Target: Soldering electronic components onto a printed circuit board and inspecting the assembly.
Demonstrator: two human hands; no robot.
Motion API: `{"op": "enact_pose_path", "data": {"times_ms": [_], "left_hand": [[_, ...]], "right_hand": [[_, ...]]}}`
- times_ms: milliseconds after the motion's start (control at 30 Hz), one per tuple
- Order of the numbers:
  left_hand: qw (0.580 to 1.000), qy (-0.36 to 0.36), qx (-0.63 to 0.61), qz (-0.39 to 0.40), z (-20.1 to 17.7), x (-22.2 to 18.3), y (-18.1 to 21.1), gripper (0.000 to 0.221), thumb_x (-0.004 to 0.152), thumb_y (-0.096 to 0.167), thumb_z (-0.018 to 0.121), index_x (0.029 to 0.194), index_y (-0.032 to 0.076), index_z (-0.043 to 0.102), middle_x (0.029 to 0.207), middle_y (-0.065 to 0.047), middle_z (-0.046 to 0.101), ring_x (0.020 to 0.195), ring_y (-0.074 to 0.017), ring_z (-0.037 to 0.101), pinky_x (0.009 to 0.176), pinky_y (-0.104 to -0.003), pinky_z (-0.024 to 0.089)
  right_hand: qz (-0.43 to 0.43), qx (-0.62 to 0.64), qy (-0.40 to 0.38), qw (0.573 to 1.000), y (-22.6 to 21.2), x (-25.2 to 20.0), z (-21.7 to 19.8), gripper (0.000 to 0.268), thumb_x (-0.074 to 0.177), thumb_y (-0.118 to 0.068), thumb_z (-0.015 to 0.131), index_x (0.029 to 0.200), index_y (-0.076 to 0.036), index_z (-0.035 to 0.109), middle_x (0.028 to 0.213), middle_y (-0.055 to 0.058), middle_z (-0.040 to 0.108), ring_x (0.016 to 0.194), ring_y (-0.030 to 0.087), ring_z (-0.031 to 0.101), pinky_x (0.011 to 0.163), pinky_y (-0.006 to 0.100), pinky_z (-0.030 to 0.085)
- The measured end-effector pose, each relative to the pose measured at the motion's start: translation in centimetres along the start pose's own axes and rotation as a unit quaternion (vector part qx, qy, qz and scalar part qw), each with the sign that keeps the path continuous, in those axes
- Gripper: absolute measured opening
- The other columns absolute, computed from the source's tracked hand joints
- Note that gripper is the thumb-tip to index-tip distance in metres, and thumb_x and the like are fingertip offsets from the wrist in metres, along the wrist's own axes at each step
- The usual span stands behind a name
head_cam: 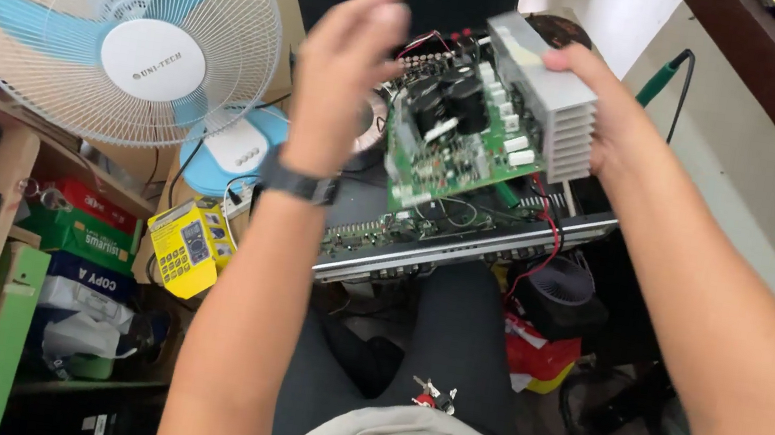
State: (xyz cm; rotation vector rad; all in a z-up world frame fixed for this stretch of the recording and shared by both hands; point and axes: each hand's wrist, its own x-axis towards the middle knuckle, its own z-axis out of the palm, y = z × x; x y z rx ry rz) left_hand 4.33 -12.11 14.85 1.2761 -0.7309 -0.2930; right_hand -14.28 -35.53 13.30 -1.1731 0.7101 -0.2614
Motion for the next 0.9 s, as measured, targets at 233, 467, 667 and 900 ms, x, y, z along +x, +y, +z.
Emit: {"op": "enact_pose_path", "data": {"times_ms": [233,467,667,900], "left_hand": [[0.988,0.108,-0.029,-0.107,-6.3,-2.5,-5.6,0.02,0.104,0.033,0.075,0.105,0.013,0.073,0.089,-0.001,0.072,0.073,-0.0153,0.065,0.071,-0.031,0.056],[0.956,0.025,-0.003,-0.293,-4.2,-4.7,-10.9,0.064,0.104,0.027,0.061,0.165,0.011,0.054,0.159,-0.013,0.064,0.106,-0.0216,0.08,0.083,-0.033,0.068],[0.964,-0.056,0.031,-0.26,-1.9,-4.4,-13.2,0.101,0.103,0.007,0.067,0.187,0.022,0.013,0.185,-0.024,0.039,0.089,-0.0224,0.082,0.075,-0.032,0.067],[0.973,-0.05,0.035,-0.222,-0.4,-4.3,-13.8,0.037,0.106,0.02,0.075,0.14,0.007,0.073,0.1,-0.007,0.08,0.081,-0.0156,0.073,0.073,-0.03,0.06]], "right_hand": [[-0.031,0.104,0.024,0.994,2.8,0.9,-2.1,0.046,0.093,-0.051,0.069,0.121,-0.014,0.071,0.091,0.002,0.074,0.073,0.016,0.068,0.066,0.03,0.056],[-0.036,0.07,0.004,0.997,2.9,3.1,-6.7,0.055,0.088,-0.055,0.073,0.127,-0.015,0.074,0.104,0.002,0.082,0.088,0.019,0.078,0.077,0.035,0.063],[-0.037,0.029,-0.031,0.998,1.9,2.6,-10.7,0.071,0.087,-0.052,0.074,0.146,-0.013,0.074,0.119,0.006,0.083,0.098,0.025,0.079,0.084,0.041,0.065],[-0.072,-0.075,0.055,0.993,1.1,-1.8,-9.4,0.074,0.088,-0.062,0.076,0.144,-0.015,0.075,0.113,-0.005,0.081,0.087,0.008,0.074,0.07,0.02,0.057]]}}
